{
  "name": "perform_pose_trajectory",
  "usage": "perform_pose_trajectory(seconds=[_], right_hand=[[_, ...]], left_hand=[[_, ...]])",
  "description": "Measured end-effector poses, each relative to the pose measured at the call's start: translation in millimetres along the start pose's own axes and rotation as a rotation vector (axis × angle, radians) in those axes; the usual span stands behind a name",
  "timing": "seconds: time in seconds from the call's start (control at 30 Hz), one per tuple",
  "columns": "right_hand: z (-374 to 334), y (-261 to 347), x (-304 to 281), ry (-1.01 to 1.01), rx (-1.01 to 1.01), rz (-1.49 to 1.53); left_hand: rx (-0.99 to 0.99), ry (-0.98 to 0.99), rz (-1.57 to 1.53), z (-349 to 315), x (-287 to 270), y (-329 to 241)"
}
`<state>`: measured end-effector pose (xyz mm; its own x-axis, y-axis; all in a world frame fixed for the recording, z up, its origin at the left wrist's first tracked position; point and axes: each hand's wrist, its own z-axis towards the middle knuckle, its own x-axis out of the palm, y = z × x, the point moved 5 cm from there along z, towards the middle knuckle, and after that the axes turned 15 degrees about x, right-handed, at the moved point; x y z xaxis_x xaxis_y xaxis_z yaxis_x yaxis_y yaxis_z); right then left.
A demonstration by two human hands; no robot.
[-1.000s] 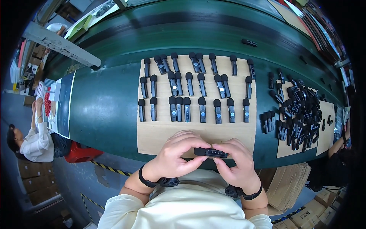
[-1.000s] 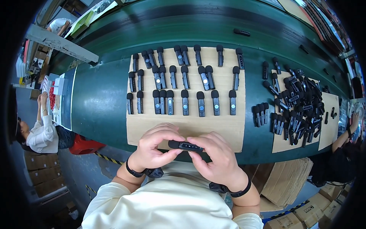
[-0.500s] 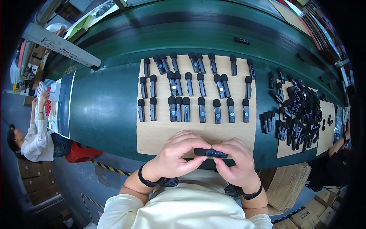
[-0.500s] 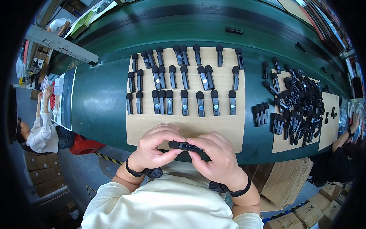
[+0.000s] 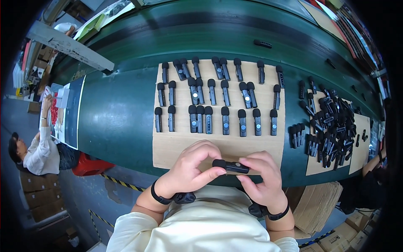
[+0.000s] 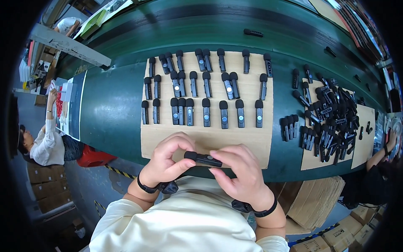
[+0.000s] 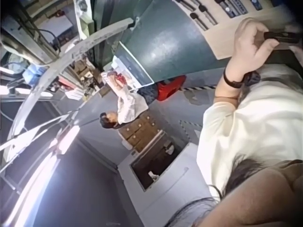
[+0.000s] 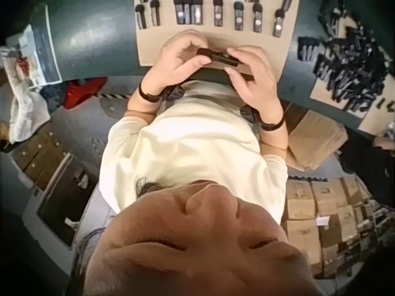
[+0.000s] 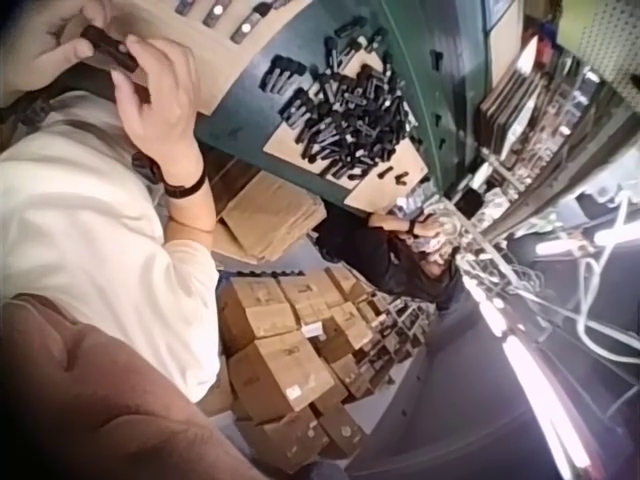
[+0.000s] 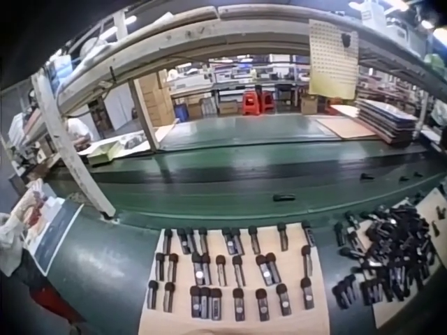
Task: Arranging small black electronic components onto a template board at a factory assembly station.
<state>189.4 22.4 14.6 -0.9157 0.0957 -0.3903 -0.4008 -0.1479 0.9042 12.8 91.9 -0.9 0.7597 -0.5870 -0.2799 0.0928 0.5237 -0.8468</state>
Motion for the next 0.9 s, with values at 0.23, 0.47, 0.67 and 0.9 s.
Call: perform_pose_trajectory(seconds=[0.23,0.47,0.67,0.9], right_hand=[[-5,-4,-2,0.033,0.055,0.005],[-10,-10,-3,0.030,0.144,-0.018],[-10,-14,-2,0.040,0.157,-0.033],[-9,-11,-1,0.043,0.149,-0.057]], left_hand=[[-0.025,-0.160,-0.035,-15,-23,-9],[-0.325,-0.563,-0.114,-66,-69,-3],[-0.513,-0.450,0.127,-90,-101,12],[-0.505,-0.357,0.358,-86,-108,20]])
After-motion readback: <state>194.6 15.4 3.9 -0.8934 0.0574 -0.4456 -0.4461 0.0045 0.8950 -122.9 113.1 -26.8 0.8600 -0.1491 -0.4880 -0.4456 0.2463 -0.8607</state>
